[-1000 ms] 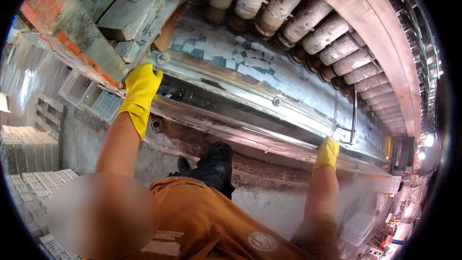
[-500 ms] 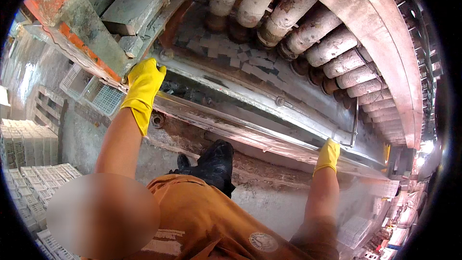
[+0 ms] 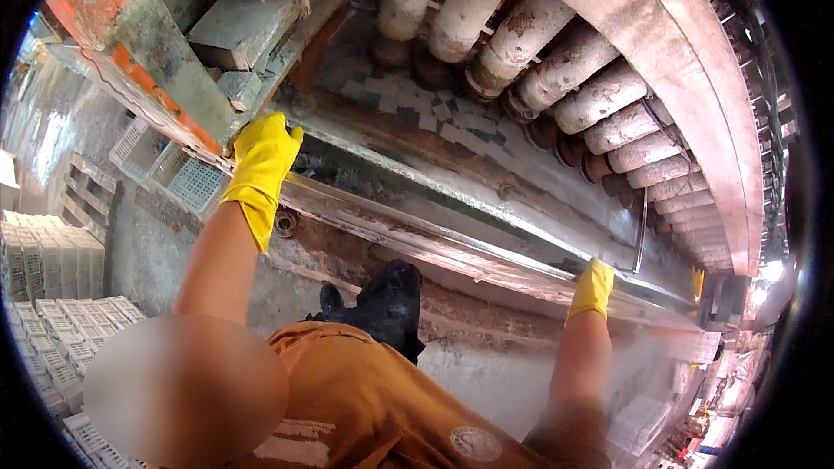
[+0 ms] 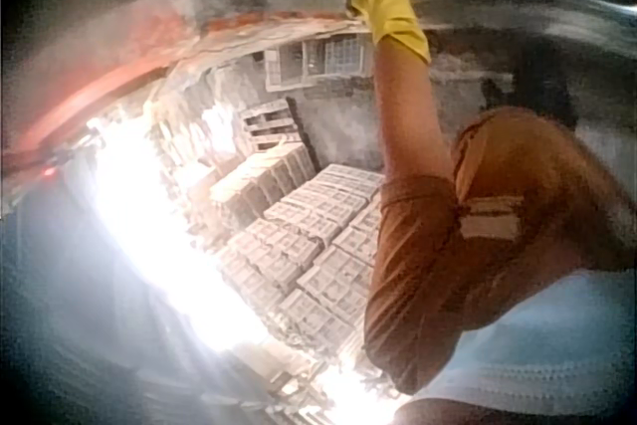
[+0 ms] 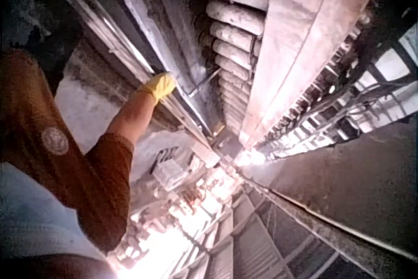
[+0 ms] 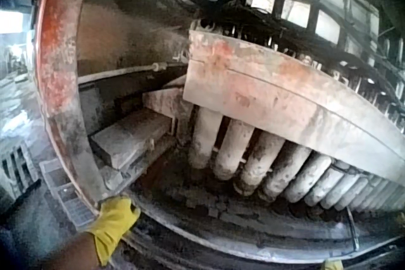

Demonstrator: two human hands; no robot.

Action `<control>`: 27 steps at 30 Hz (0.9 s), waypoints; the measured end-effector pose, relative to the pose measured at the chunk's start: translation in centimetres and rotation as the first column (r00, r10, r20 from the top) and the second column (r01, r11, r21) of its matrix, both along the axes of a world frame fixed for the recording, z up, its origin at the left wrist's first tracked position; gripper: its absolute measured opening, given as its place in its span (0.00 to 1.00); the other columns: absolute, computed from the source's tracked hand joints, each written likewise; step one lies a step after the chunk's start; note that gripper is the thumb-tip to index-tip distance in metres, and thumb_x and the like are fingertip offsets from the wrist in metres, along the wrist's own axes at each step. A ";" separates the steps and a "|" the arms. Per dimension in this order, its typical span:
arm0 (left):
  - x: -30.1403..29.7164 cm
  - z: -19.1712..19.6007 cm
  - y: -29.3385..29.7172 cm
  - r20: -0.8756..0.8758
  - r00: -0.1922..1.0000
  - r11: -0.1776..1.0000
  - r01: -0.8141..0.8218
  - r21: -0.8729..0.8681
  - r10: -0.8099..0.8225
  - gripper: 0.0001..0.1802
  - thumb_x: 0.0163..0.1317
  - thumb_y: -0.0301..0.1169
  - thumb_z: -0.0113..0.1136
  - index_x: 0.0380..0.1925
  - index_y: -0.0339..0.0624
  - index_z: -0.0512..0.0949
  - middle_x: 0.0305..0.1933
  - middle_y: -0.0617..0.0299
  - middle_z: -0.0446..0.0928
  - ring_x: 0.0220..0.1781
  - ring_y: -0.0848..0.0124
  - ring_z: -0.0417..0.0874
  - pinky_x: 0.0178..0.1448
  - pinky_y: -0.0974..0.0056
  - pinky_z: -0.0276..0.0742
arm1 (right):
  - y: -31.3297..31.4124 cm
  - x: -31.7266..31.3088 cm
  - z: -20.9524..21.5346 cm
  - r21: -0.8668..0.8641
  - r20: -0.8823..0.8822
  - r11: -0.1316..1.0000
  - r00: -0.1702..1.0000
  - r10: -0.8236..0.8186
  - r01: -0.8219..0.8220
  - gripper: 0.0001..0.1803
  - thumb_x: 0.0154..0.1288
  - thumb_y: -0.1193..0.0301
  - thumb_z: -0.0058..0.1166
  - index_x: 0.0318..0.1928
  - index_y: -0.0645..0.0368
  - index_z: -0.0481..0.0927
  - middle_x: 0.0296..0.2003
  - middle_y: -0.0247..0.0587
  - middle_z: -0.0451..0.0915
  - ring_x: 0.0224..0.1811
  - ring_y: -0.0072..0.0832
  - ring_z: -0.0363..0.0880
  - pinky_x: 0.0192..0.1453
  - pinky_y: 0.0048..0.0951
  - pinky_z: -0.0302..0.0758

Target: The person repeatedly places small white rectangular tiles onto a moving conveyor belt of a large industrial machine. The tiles are fed into the machine's rollers, and the person maintains a steady rhythm, ensuring the tiles are properly positioned as they enter the processing area.

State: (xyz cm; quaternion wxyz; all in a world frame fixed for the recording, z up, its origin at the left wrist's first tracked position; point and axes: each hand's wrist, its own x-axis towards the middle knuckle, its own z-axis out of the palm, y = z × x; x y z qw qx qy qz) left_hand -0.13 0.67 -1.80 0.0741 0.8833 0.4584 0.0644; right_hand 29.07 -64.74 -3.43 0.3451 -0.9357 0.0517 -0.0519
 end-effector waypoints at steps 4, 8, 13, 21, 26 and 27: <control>-0.1 0.6 -0.5 0.012 1.000 1.000 -0.020 0.005 0.020 0.22 0.62 0.50 0.67 0.46 0.46 0.86 0.50 0.51 0.87 0.54 0.49 0.86 0.58 0.48 0.80 | 0.2 0.0 -0.2 -0.014 0.010 1.000 1.000 0.011 -0.011 0.19 0.71 0.59 0.46 0.41 0.67 0.75 0.32 0.52 0.79 0.27 0.40 0.78 0.35 0.41 0.78; -0.1 0.8 -0.4 -0.013 1.000 1.000 -0.022 -0.011 0.022 0.22 0.62 0.50 0.66 0.47 0.46 0.85 0.52 0.50 0.86 0.55 0.49 0.86 0.59 0.48 0.80 | 1.7 -0.4 0.8 -0.023 -0.017 0.999 0.999 -0.036 0.036 0.22 0.71 0.60 0.46 0.44 0.71 0.77 0.36 0.58 0.81 0.30 0.45 0.81 0.38 0.43 0.80; -0.1 1.1 -0.8 0.007 1.000 1.000 -0.019 -0.021 0.020 0.24 0.63 0.51 0.65 0.48 0.44 0.85 0.52 0.49 0.86 0.56 0.48 0.85 0.60 0.47 0.79 | -0.2 0.5 0.1 -0.404 -0.012 0.911 0.996 0.085 -0.082 0.17 0.73 0.67 0.45 0.41 0.67 0.83 0.41 0.62 0.84 0.41 0.54 0.84 0.45 0.48 0.78; 0.0 1.1 -1.0 0.014 1.000 1.000 0.009 -0.016 -0.009 0.27 0.64 0.53 0.63 0.49 0.42 0.83 0.54 0.46 0.85 0.58 0.46 0.84 0.62 0.46 0.79 | 3.0 -1.4 3.0 -0.326 0.026 0.940 0.995 -0.094 0.097 0.24 0.70 0.59 0.48 0.46 0.71 0.84 0.46 0.66 0.85 0.48 0.59 0.83 0.52 0.49 0.76; -0.2 1.3 -1.1 0.022 1.000 1.000 0.001 -0.025 0.000 0.27 0.64 0.53 0.63 0.51 0.42 0.83 0.55 0.46 0.84 0.58 0.46 0.84 0.62 0.46 0.79 | 4.6 -1.6 4.1 -0.290 -0.068 0.934 0.969 -0.238 0.209 0.24 0.68 0.61 0.49 0.47 0.71 0.84 0.47 0.65 0.86 0.50 0.58 0.84 0.54 0.48 0.76; -0.2 1.4 -1.1 0.012 1.000 0.999 -0.002 -0.034 0.002 0.27 0.64 0.53 0.63 0.51 0.42 0.83 0.55 0.46 0.84 0.58 0.46 0.84 0.62 0.46 0.79 | 4.9 -1.8 4.4 -0.272 -0.072 0.938 0.968 -0.242 0.215 0.24 0.68 0.61 0.49 0.47 0.72 0.84 0.47 0.65 0.85 0.50 0.58 0.84 0.55 0.48 0.76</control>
